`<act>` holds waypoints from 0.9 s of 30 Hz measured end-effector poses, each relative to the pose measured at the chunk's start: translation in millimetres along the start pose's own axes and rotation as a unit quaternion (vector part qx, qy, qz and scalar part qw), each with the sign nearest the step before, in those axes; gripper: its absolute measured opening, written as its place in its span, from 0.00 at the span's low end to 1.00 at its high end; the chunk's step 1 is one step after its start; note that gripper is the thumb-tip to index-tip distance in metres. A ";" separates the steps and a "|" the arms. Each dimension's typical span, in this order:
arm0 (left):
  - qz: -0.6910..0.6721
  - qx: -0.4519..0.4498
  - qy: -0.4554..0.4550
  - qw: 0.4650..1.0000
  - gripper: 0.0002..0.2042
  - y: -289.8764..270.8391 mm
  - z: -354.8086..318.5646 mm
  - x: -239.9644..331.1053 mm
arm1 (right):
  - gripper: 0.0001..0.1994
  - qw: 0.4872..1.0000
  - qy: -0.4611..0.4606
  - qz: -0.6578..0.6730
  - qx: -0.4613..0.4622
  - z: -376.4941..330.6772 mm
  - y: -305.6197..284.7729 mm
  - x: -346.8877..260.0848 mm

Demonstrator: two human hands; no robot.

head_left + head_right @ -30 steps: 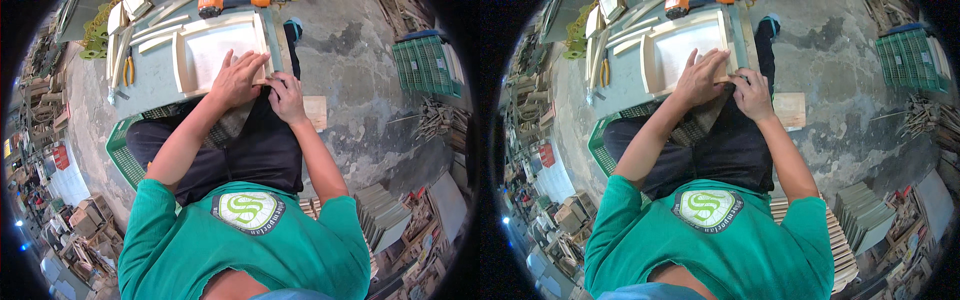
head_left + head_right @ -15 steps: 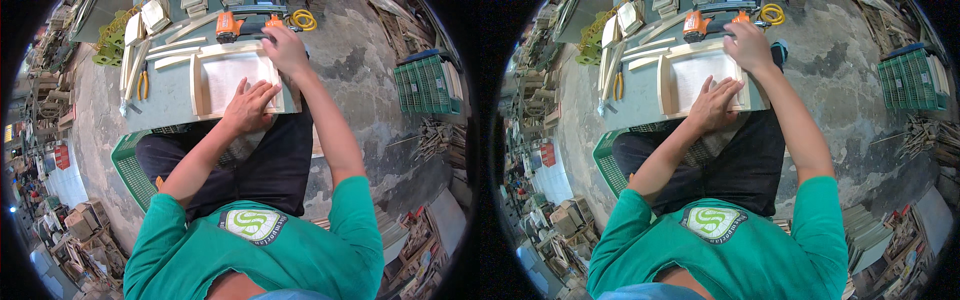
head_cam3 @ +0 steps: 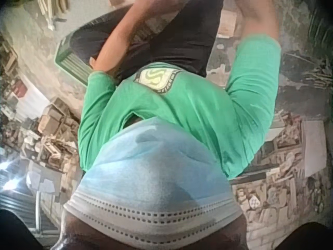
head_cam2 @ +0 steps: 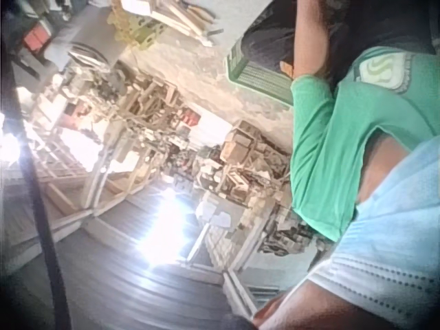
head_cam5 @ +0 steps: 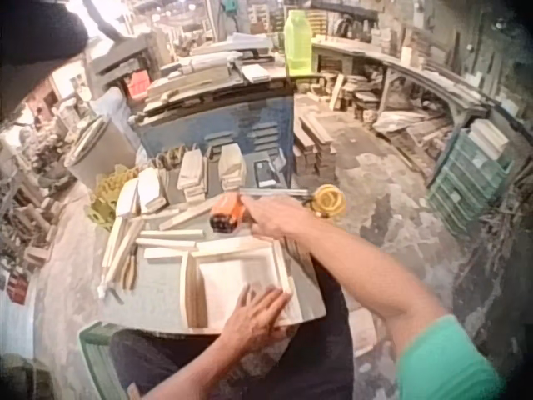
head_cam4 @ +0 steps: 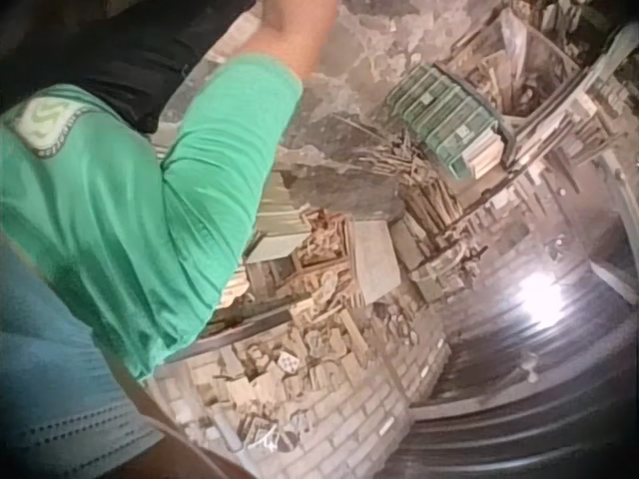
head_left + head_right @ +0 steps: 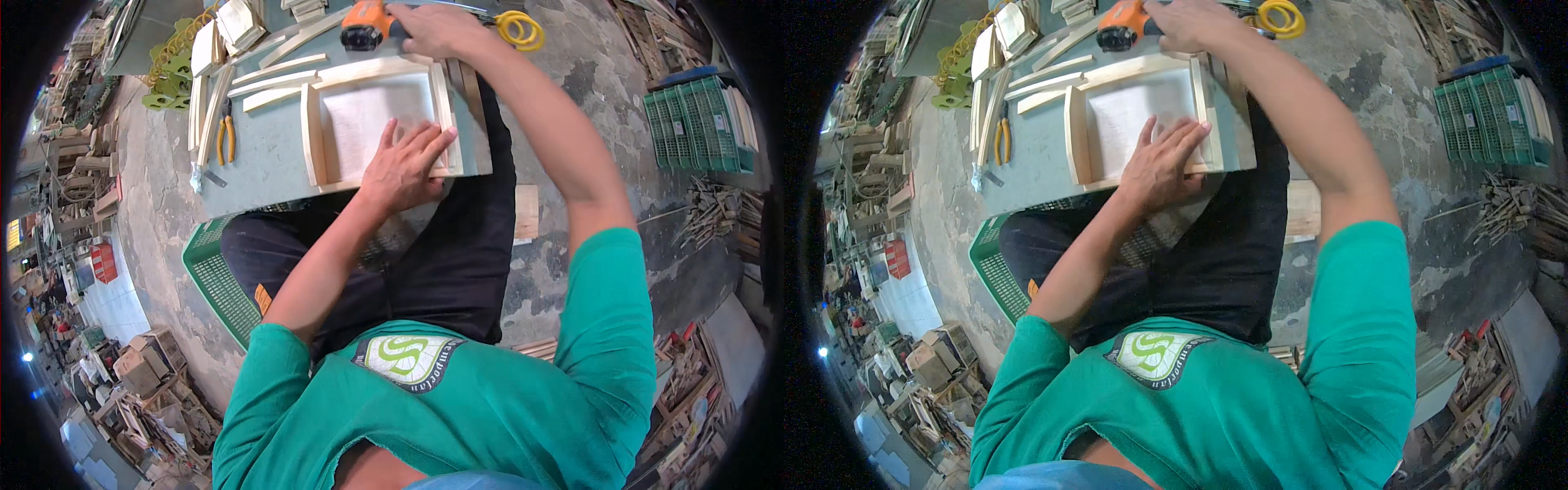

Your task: Assembling small wooden rectangular frames using wood pieces and a pneumatic brad nailer.

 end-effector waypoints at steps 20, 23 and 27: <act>0.071 0.078 -0.030 0.994 0.41 12.7 -1.7 5.8 | 0.27 0.998 -0.012 -0.035 0.055 -358.1 75.7 15.0; 0.067 0.078 -0.042 0.994 0.41 12.2 -3.1 7.0 | 0.21 0.997 -0.032 -0.039 0.060 -357.3 81.8 0.9; 0.063 0.096 -0.041 0.993 0.40 10.2 -2.3 10.4 | 0.19 0.993 -0.059 -0.039 0.094 -351.8 88.0 -3.9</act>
Point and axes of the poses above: each hand's wrist, its own z-axis towards the middle knuckle, its own y-axis out of the palm, x = y × z, the point moved 8 cm from there along z, towards the middle knuckle, and after that the axes turned 12 degrees about y, right-handed, at the moved point
